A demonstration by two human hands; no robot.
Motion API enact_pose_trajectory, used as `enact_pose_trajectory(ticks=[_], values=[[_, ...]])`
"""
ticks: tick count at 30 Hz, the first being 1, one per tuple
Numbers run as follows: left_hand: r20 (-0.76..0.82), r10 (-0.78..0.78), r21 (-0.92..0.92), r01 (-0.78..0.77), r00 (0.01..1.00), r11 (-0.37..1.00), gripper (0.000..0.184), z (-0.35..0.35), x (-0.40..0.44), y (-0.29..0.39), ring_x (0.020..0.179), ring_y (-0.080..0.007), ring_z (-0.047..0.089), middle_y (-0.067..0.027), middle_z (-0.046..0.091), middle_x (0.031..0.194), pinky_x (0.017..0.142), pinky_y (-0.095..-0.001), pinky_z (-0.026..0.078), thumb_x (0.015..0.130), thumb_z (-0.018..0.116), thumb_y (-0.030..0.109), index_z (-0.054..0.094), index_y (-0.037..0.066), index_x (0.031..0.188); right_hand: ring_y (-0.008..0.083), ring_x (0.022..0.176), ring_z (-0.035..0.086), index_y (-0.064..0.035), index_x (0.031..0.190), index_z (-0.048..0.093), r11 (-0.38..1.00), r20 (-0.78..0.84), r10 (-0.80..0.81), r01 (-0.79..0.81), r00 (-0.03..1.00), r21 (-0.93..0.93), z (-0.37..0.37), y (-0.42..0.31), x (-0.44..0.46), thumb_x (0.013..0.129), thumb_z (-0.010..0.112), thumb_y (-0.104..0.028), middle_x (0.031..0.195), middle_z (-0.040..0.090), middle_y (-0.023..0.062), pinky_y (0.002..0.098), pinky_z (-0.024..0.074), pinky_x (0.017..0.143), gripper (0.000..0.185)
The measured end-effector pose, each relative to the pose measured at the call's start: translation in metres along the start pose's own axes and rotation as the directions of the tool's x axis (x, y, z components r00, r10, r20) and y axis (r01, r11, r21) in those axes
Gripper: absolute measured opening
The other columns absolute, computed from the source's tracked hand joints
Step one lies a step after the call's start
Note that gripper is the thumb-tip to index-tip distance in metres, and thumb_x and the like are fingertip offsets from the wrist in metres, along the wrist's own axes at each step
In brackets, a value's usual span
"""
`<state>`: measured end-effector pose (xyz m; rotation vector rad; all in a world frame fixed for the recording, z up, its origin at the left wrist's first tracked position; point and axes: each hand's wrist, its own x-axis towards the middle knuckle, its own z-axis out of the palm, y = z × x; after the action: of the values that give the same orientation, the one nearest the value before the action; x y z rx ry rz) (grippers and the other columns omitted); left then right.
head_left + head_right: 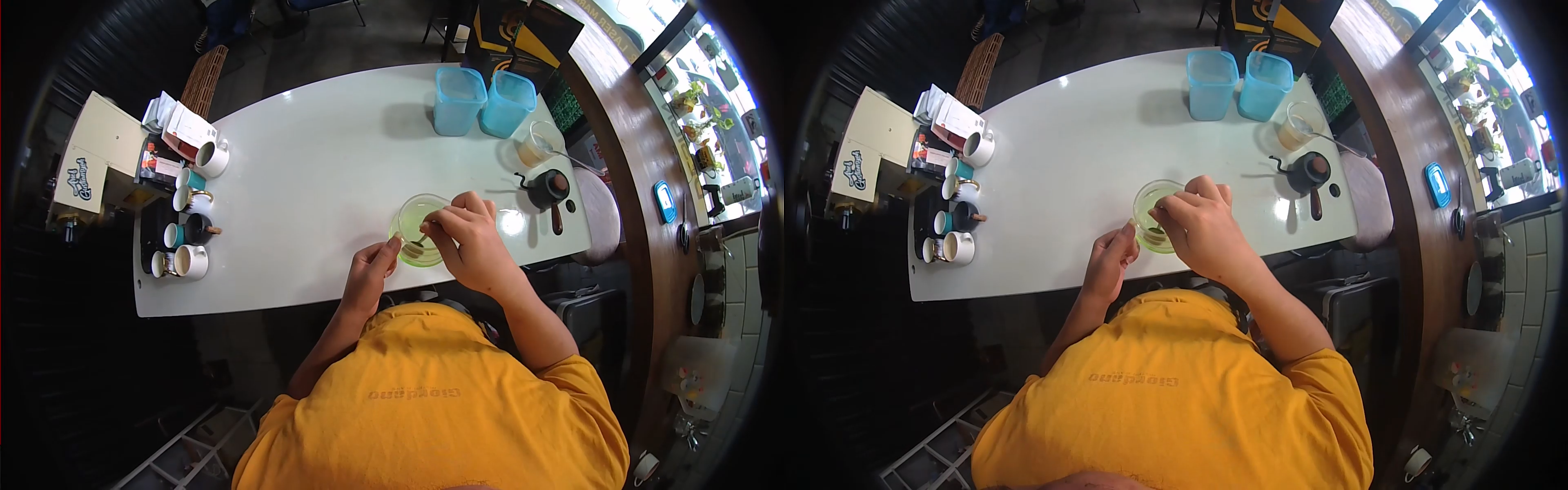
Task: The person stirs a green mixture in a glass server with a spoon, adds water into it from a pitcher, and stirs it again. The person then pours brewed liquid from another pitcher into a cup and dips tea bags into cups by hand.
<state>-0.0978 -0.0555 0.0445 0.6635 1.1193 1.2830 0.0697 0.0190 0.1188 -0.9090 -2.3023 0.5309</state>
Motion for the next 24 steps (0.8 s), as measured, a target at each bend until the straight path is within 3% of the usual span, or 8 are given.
enact_pose_trajectory(ticks=[7,11,13,16,22,24], values=[[0.016,0.005,-0.013,-0.004,1.0,1.0,0.041,-0.002,-0.003,-0.001,0.057,-0.0085,0.03,0.004,0.034,0.056,0.056,-0.0243,0.025,0.092,0.055,0.032,0.043,0.011,0.059,0.0199,0.085,0.049,-0.0128,0.081,0.062,0.962,-0.042,-0.095,0.081,0.995,-0.26,-0.004,0.002,0.006,0.079,0.064,-0.019,0.081,0.061,-0.0034,0.0353,0.0335,0.076,0.007],[0.007,0.004,-0.014,-0.004,1.0,1.0,0.041,0.0,-0.003,0.0,0.058,-0.0086,0.03,0.004,0.034,0.057,0.056,-0.024,0.025,0.092,0.055,0.033,0.043,0.011,0.06,0.0201,0.086,0.049,-0.0137,0.087,0.066,0.982,-0.027,-0.091,0.085,0.996,-0.171,-0.001,0.004,0.005,0.079,0.064,-0.018,0.082,0.062,-0.0035,0.0348,0.0332,0.077,0.009],[0.001,0.003,-0.016,-0.003,1.0,1.0,0.041,0.0,-0.004,0.001,0.058,-0.0086,0.029,0.0041,0.034,0.057,0.056,-0.024,0.025,0.092,0.055,0.033,0.043,0.011,0.06,0.0204,0.087,0.048,-0.0141,0.091,0.067,0.997,0.052,-0.061,0.062,0.997,-0.035,-0.002,0.002,0.004,0.079,0.064,-0.017,0.084,0.064,-0.0028,0.0344,0.0328,0.078,0.013],[-0.004,0.017,-0.022,-0.017,1.0,1.0,0.04,0.002,-0.004,0.001,0.056,-0.0063,0.027,0.0057,0.032,0.057,0.054,-0.023,0.022,0.092,0.055,0.031,0.045,0.011,0.059,0.0208,0.089,0.048,-0.0125,0.089,0.066,0.999,0.157,-0.035,0.035,0.987,0.004,-0.01,0.0,0.005,0.08,0.063,-0.017,0.086,0.064,-0.0019,0.0348,0.0327,0.078,0.011],[-0.01,0.005,-0.01,-0.005,1.0,1.0,0.041,0.007,-0.006,0.001,0.056,-0.0058,0.026,0.0062,0.032,0.057,0.054,-0.023,0.022,0.092,0.055,0.032,0.044,0.011,0.059,0.0211,0.09,0.048,-0.0136,0.087,0.063,0.957,0.111,-0.102,0.128,0.989,-0.26,-0.013,0.005,0.009,0.081,0.061,-0.018,0.085,0.064,-0.0024,0.0359,0.0331,0.078,0.008],[-0.007,-0.01,-0.006,0.01,1.0,1.0,0.041,0.008,-0.007,0.002,0.058,-0.0077,0.028,0.0049,0.033,0.057,0.056,-0.0238,0.024,0.091,0.056,0.034,0.042,0.012,0.059,0.0211,0.09,0.048,-0.0145,0.087,0.063,0.962,0.09,-0.117,0.136,0.989,-0.235,-0.011,0.005,0.009,0.081,0.061,-0.019,0.084,0.063,-0.0028,0.0359,0.0331,0.078,0.008]])
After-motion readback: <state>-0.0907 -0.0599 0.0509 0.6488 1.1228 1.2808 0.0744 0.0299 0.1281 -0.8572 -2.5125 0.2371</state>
